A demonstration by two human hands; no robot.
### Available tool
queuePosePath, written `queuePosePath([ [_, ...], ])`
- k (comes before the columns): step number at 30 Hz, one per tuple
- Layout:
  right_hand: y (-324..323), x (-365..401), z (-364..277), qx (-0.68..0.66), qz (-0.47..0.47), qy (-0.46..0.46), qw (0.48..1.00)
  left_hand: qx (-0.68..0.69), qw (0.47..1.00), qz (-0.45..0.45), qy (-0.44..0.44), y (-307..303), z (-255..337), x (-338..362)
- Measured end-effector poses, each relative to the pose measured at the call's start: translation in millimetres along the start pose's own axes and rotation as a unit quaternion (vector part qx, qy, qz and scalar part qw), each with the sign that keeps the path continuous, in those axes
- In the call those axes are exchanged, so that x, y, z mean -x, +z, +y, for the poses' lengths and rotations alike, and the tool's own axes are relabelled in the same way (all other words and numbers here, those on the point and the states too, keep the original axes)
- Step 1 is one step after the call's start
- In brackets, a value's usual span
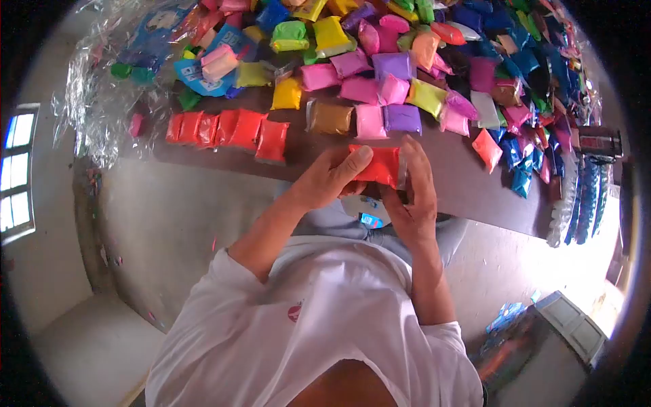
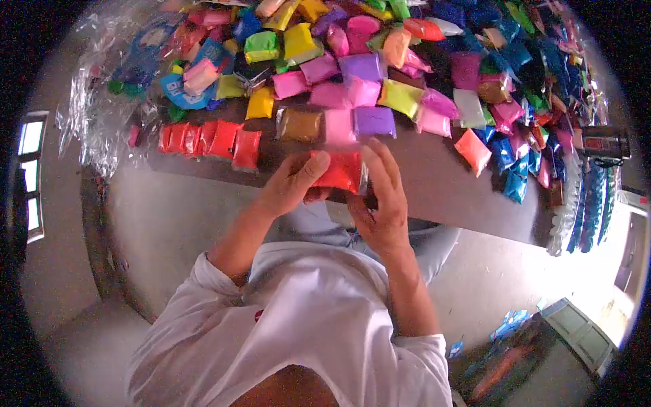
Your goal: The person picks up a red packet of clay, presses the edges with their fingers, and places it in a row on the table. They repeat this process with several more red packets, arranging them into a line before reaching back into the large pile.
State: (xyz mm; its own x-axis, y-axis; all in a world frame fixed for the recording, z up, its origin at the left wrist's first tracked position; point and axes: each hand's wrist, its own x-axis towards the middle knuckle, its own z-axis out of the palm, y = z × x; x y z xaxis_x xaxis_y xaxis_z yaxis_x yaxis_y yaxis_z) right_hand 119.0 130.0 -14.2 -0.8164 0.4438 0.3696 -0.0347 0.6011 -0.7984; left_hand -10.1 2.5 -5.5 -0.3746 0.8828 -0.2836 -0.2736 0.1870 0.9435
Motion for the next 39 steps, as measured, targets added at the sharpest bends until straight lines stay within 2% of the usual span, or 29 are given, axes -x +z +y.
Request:
queuePosePath([
  [2, 2, -5, 7, 0.018, 0.004, -0.018, 1.0, 0.001, 0.999, 0.048, -0.016, 6, 3, -1],
  [4, 2, -7, 5, 0.036, 0.008, -0.039, 0.999, 0.021, 0.999, 0.025, -0.018, 2, 3, -2],
  [6, -2, -10, -4, -0.02, 0.011, 0.068, 0.997, 0.04, 0.999, 0.002, -0.019, -1, 1, -2],
  [7, -3, -9, -3, -0.018, 0.013, 0.068, 0.997, 0.048, 0.999, 0.022, -0.009, -1, 0, -3],
  [8, -3, -6, -1, -0.152, -0.002, 0.178, 0.972, 0.056, 0.998, 0.042, 0.001, 0, -1, -3],
  [9, -4, -3, 1, -0.282, -0.017, 0.284, 0.916, 0.058, 0.998, 0.04, 0.0, 2, 0, -2],
  [11, -7, -2, 4, -0.309, -0.027, 0.287, 0.906, 0.033, 0.997, 0.073, -0.004, 5, 4, 0],
  [17, -12, -7, -2, -0.374, -0.035, 0.315, 0.872, -0.017, 0.996, 0.087, 0.005, 7, -9, -3],
  [26, -12, -5, 12, -0.418, -0.062, 0.31, 0.852, -0.013, 0.997, 0.062, 0.043, 7, -12, -2],
  [28, -11, -6, 8, -0.416, -0.068, 0.312, 0.852, -0.004, 0.997, 0.052, 0.05, 14, 5, 1],
  [30, -9, -7, -4, -0.445, -0.053, 0.337, 0.828, 0.005, 0.997, 0.043, 0.057, 18, 7, 0],
  [33, -6, -3, -10, -0.451, -0.091, 0.366, 0.809, -0.059, 0.991, 0.065, 0.096, 15, -4, -2],
  [35, -3, -1, -12, -0.46, -0.101, 0.366, 0.803, -0.132, 0.989, 0.054, 0.038, 11, 0, 0],
  [36, -2, 0, -12, -0.469, -0.112, 0.366, 0.796, -0.132, 0.989, 0.054, 0.038, 11, 3, 1],
  [39, 0, 2, -13, -0.435, -0.099, 0.365, 0.817, -0.141, 0.984, 0.076, 0.074, 10, 5, 1],
])
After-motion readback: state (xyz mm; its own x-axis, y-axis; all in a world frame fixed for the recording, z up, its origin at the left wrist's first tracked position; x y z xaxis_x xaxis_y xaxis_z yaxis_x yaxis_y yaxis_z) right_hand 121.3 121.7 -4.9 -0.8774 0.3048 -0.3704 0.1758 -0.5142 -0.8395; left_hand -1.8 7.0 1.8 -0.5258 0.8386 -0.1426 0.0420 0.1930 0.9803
